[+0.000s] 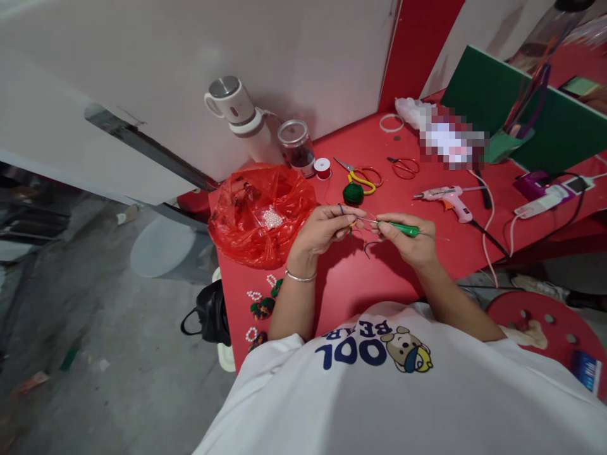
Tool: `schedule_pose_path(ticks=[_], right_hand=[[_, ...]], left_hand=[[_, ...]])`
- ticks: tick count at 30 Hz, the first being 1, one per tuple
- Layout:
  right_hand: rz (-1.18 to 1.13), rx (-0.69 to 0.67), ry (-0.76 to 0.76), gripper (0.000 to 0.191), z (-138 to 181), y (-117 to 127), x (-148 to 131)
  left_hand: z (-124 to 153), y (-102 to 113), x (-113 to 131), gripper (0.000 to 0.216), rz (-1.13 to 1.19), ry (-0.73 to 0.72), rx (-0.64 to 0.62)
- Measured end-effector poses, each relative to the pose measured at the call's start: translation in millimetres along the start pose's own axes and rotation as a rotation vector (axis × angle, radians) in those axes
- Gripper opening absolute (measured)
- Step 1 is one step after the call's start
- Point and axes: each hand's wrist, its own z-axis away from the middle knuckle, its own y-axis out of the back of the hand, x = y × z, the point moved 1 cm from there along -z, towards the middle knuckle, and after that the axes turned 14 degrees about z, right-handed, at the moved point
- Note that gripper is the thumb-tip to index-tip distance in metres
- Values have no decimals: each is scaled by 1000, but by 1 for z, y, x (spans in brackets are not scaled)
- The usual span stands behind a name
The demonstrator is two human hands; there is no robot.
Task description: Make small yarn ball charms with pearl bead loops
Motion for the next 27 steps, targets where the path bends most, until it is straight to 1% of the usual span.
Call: schedule_pose_path(ticks=[5,9,15,19,23,25,27], right_hand=[[-92,23,-2,26,2,-8,12],[-139,55,-13,27,3,-10,14],[-153,60,-13,24,2,-9,14],[-90,88,-5,27,3,-7,13],[64,136,72,23,4,-4,7],[127,142,113,22,6,-3,4],[140,139,124,22,7,-4,3]], left_hand=[[-1,-3,-2,31,90,30,-43],[0,-6,0,34,113,24,-12],[1,-9,1,38,58,27,44],[-2,-9,-2,39,19,-21,94],[-4,-9,-5,41,-41,-88,188],[-5,-11,-6,41,-50,-96,206],[-6,-12,-7,42,-44,-106,212]])
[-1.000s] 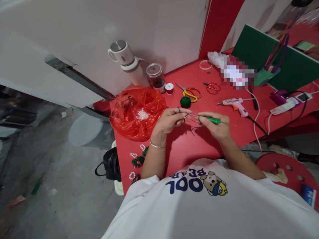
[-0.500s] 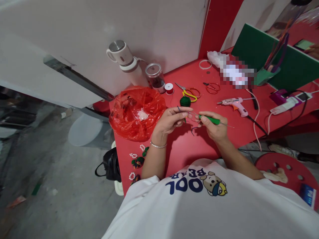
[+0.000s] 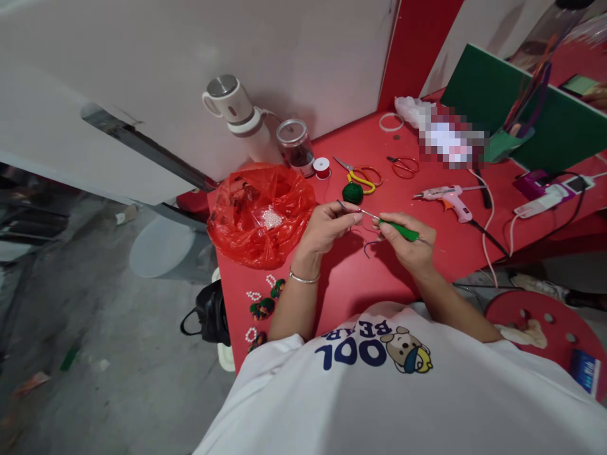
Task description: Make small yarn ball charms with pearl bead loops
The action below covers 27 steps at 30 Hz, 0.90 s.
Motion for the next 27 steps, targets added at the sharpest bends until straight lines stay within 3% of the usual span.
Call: schedule_pose_path(ticks=[6,12,20,27], right_hand=[[-58,20,-47,24,5,-7,-2],[-142,39,-116,30,7,-15,4],[-185,28,-127,29,5,-15,3],[-202,35,-149,29,3,-15,3]], left_hand=[[-1,0,-3,46,33,19,-45],[0,-1,-4,70,73,110,-170],[-3,-2,-10,51,47,-143,-92],[-5,0,-13,53,3,-131,-74]])
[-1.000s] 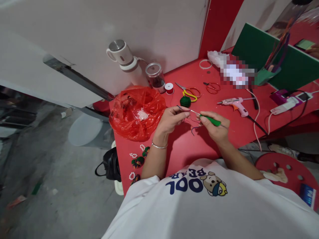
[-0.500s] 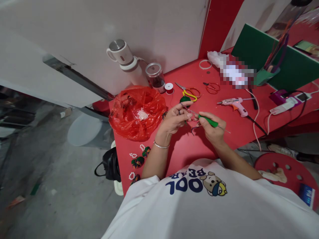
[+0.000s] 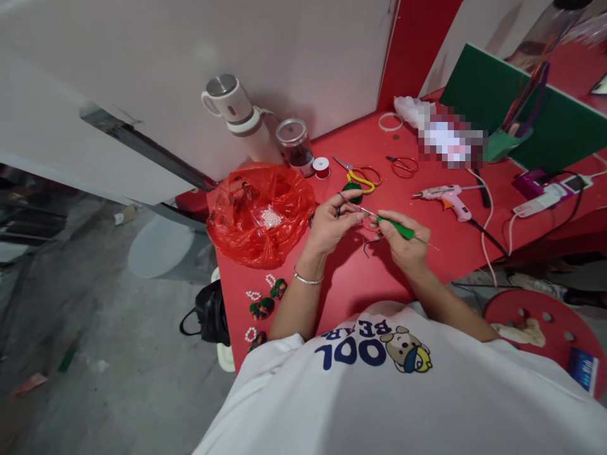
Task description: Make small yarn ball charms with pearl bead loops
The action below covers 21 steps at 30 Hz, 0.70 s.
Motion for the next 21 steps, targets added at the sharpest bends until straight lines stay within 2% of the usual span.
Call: schedule_pose_path(ticks=[4,8,17,21], right_hand=[[-67,-62,-27,29,-3,-1,4],[-41,-97,-46,31,-8,-3,7],[-44,-87,-67,35,-15,-7,-2],[-38,-76,-74,39,-16,-7,-3]], left_hand=[[1,1,1,67,-13,28,-34],[1,1,2,77,-93,19,-6],[2,-1,6,54,-164,-71,48],[2,0,6,51,-170,-76,69]])
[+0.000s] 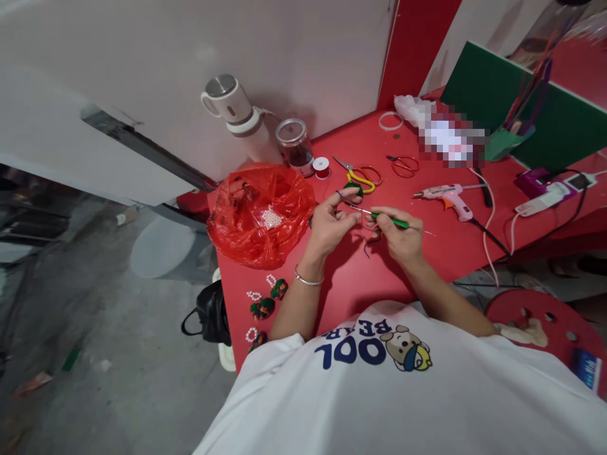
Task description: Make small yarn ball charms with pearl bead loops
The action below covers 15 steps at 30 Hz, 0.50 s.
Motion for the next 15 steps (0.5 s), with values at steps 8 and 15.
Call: schedule_pose_path(ticks=[8,15], right_hand=[[13,-19,10,38,1,-1,3],[-30,12,22,35,4,-3,5]], left_hand=[[-1,-2,-2,66,52,34,-1],[-1,-2,-2,67,81,12,17]])
